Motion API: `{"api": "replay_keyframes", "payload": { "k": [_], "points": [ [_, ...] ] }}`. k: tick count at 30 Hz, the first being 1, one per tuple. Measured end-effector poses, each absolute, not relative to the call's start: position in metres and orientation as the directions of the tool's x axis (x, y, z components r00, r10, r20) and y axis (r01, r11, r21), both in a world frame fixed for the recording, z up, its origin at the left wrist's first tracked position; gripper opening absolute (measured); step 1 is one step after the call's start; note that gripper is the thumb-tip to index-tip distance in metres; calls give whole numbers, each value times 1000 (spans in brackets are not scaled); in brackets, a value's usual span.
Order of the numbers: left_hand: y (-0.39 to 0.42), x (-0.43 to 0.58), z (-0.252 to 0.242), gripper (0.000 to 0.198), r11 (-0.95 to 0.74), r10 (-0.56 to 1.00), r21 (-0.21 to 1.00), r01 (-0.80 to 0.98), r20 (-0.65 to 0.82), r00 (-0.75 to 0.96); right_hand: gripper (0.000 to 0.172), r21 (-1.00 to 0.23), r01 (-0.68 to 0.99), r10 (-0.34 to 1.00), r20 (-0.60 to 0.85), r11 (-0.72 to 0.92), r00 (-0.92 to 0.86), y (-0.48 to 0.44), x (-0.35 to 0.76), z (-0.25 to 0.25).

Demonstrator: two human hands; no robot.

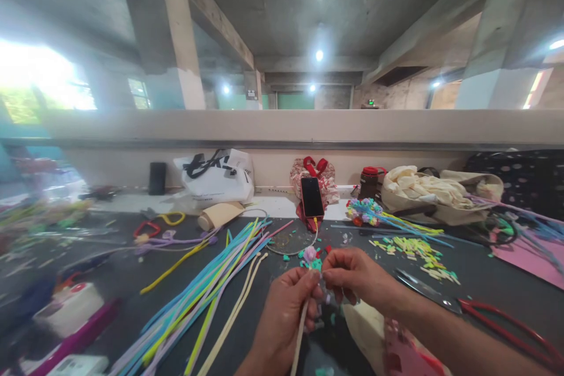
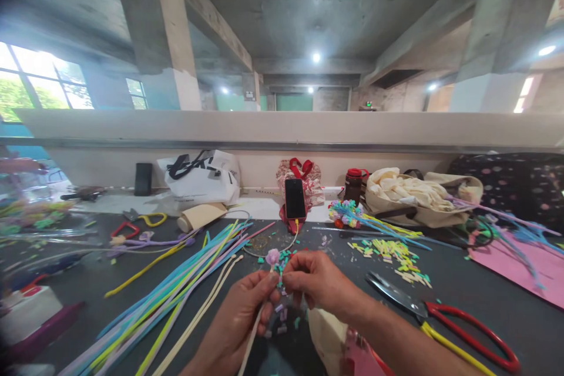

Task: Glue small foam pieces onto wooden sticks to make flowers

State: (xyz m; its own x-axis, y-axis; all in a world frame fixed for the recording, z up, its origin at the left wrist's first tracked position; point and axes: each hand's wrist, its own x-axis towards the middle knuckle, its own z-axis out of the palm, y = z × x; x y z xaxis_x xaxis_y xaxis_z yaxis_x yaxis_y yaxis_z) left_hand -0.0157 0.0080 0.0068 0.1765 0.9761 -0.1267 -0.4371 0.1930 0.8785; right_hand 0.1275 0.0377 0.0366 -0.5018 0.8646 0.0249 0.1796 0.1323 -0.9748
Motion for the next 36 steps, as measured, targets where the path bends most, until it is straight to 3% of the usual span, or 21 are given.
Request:
{"api": "replay_keyframes", "payload": {
  "k": [6,12,19,22,27,36],
  "points": [
    [7,-17,11,31,262,944,813,-520,-103,314,21,-997,-20,819,72,74,-569,30,126,41],
    [4,-18,16,35,345,912,773,-533,-141,386,23,-997,-75,792,45,-1,-609,29,123,41],
    [0,-17,24,21,468,874,669,-577,-257,412,19,-986,33,868,127,162,-481,22,134,43],
    [1,-19,23,13,405,910,723,-560,-259,325,19,-975,101,872,129,199,-472,18,148,48],
    [3,-23,18,17,378,917,804,-460,-255,308,22,-966,189,872,64,177,-486,21,161,41],
    [3,-20,17,18,390,915,821,-417,-297,273,7,-960,204,893,83,190,-443,23,170,30]
  ]
}}
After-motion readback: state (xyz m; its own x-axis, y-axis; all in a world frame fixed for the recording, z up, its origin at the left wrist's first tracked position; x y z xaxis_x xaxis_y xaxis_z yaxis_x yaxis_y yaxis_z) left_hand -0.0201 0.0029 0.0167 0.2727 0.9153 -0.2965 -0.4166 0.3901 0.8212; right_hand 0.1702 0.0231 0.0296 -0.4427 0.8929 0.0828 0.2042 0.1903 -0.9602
